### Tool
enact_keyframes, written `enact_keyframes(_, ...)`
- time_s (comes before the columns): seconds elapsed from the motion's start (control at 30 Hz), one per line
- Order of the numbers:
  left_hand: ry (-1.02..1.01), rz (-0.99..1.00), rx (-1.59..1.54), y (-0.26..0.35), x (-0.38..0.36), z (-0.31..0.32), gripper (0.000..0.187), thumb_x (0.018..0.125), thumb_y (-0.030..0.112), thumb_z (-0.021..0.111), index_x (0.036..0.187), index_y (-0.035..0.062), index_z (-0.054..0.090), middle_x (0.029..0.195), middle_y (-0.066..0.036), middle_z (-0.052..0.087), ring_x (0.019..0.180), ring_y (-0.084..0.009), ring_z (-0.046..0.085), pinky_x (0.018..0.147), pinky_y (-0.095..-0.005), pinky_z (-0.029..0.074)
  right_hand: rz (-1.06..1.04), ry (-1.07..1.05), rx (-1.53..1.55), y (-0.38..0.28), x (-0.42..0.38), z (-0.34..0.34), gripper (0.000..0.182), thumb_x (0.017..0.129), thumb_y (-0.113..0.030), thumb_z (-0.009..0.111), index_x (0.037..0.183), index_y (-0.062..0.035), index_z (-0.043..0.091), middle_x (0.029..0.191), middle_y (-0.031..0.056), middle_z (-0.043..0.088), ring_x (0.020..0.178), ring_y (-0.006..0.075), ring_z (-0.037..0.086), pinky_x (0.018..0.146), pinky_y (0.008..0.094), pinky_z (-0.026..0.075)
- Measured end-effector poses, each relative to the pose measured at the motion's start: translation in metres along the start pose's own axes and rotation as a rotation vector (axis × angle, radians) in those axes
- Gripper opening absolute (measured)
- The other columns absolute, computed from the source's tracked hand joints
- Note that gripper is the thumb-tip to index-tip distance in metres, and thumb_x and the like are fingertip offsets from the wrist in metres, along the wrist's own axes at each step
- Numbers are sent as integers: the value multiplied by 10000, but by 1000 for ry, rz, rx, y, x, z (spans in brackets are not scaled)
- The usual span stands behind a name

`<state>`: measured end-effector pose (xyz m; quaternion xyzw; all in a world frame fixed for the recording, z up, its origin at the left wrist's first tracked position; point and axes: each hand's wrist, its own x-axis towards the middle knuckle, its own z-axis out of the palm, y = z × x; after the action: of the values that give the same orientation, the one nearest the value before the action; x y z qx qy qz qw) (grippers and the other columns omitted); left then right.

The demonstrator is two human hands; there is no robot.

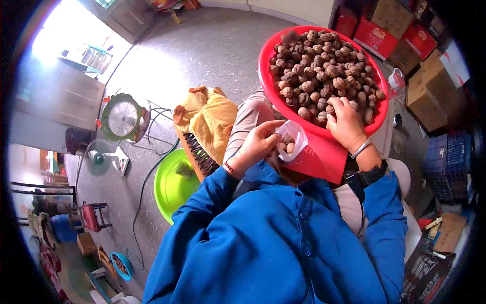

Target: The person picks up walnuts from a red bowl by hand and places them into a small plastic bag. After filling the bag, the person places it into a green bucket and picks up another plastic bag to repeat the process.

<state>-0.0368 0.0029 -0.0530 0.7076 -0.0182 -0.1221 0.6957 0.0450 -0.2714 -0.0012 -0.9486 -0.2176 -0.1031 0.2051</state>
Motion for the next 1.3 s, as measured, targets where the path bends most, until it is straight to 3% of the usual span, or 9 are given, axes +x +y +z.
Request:
enact_keyframes(0.17,-24,-139,19,18,-6,0,455,954,116,616,1397,23,572,1184,-45,679,922,-94,613,779,-249,532,-109,53,232,-18,1,-8,262,838,-104,718,1067,-40,609,1018,189,622,905,395,653,802,479,537)
enact_keyframes(0.33,-5,-41,38,9,-2,1,454,955,118,613,1396,19,571,1184,-53,678,921,-96,613,778,-247,531,-69,-35,537,-43,-4,-15,235,858,-108,735,1059,-43,632,952,163,687,885,350,682,788,426,546)
enact_keyframes(0.57,-10,-21,6,5,-1,1,443,956,87,612,1389,7,569,1253,-83,666,1080,-138,610,937,-281,510,-202,-76,571,-56,-12,-9,262,848,-149,765,1065,-69,641,947,156,685,861,337,695,757,425,549)
enact_keyframes(0.8,-14,23,-10,1,1,0,447,951,70,609,1391,5,567,1255,-88,669,1087,-139,609,952,-287,503,-289,-105,459,-48,-13,2,259,847,-191,777,1034,-70,646,944,153,672,875,358,679,740,438,540)
enact_keyframes(0.9,-6,-57,-4,1,-1,0,453,947,72,600,1394,7,566,1224,-78,678,1043,-127,615,901,-275,517,-259,-37,466,-44,-8,0,221,860,-141,763,1024,-46,649,935,154,657,835,330,658,721,409,529)
enact_keyframes(0.97,13,53,39,5,-1,3,465,947,83,587,1406,16,558,1163,-63,690,864,-101,626,716,-252,536,-184,-17,464,-36,-5,-8,179,876,-82,742,1017,-20,651,922,142,648,770,282,645,686,371,519)
enact_keyframes(1.0,-1,-68,-4,19,-5,4,480,947,92,578,1421,25,545,1124,-59,693,693,-80,585,541,-236,485,-193,46,400,-31,-1,-10,153,892,-77,724,1011,-17,648,908,131,649,726,255,647,667,359,519)
enact_keyframes(1.07,0,-35,-9,9,-1,2,482,954,92,575,1431,32,535,1054,-54,696,603,-69,544,468,-232,443,-85,112,401,-20,4,-16,145,888,-130,716,931,-30,620,901,166,654,847,369,656,727,447,519)
enact_keyframes(1.3,-16,-95,-19,18,-2,4,453,967,86,554,1418,41,545,900,-25,667,593,-63,538,480,-224,438,82,343,174,32,18,-22,112,893,-113,685,967,-44,637,938,182,690,877,398,667,752,472,535)
